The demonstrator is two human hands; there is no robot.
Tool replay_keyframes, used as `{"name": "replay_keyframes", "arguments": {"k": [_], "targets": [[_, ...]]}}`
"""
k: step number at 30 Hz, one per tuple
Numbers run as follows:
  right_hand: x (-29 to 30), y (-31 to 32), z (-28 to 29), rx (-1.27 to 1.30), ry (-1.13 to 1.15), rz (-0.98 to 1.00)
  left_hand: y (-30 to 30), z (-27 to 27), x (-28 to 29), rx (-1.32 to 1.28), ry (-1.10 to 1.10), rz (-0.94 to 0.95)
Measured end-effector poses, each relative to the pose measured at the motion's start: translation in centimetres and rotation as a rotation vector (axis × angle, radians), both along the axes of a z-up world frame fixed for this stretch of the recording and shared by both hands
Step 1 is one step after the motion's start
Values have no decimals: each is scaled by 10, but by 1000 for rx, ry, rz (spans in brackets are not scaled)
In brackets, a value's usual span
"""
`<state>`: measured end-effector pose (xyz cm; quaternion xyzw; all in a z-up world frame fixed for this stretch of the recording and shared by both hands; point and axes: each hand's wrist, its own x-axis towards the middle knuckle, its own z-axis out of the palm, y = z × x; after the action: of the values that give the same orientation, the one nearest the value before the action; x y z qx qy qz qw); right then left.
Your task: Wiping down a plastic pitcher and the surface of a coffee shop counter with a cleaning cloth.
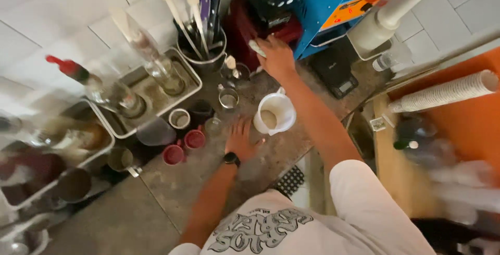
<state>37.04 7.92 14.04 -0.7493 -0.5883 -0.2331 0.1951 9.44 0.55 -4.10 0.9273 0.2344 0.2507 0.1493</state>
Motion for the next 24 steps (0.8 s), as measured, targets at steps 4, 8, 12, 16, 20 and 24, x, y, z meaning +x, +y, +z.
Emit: {"name": "replay_keyframes", "arguments": {"k": [4,8,12,16,20,24], "targets": [[29,-11,-11,63,-66,-114,4,8,-2,-32,36,-11],[39,-12,-13,107,72,-413,0,-3,4,-12,12,22],[19,-6,-4,-77,229,-520,0,9,0,-67,70,0],[21,-25,10,-18,-83,-109,-1,8,2,-87,121,-7],[67,-23,-6,-46,66,-444,1,16,2,-124,240,10],[52,-9,-12,-121,129,-513,0,44,-1,-143,303,-3]]}}
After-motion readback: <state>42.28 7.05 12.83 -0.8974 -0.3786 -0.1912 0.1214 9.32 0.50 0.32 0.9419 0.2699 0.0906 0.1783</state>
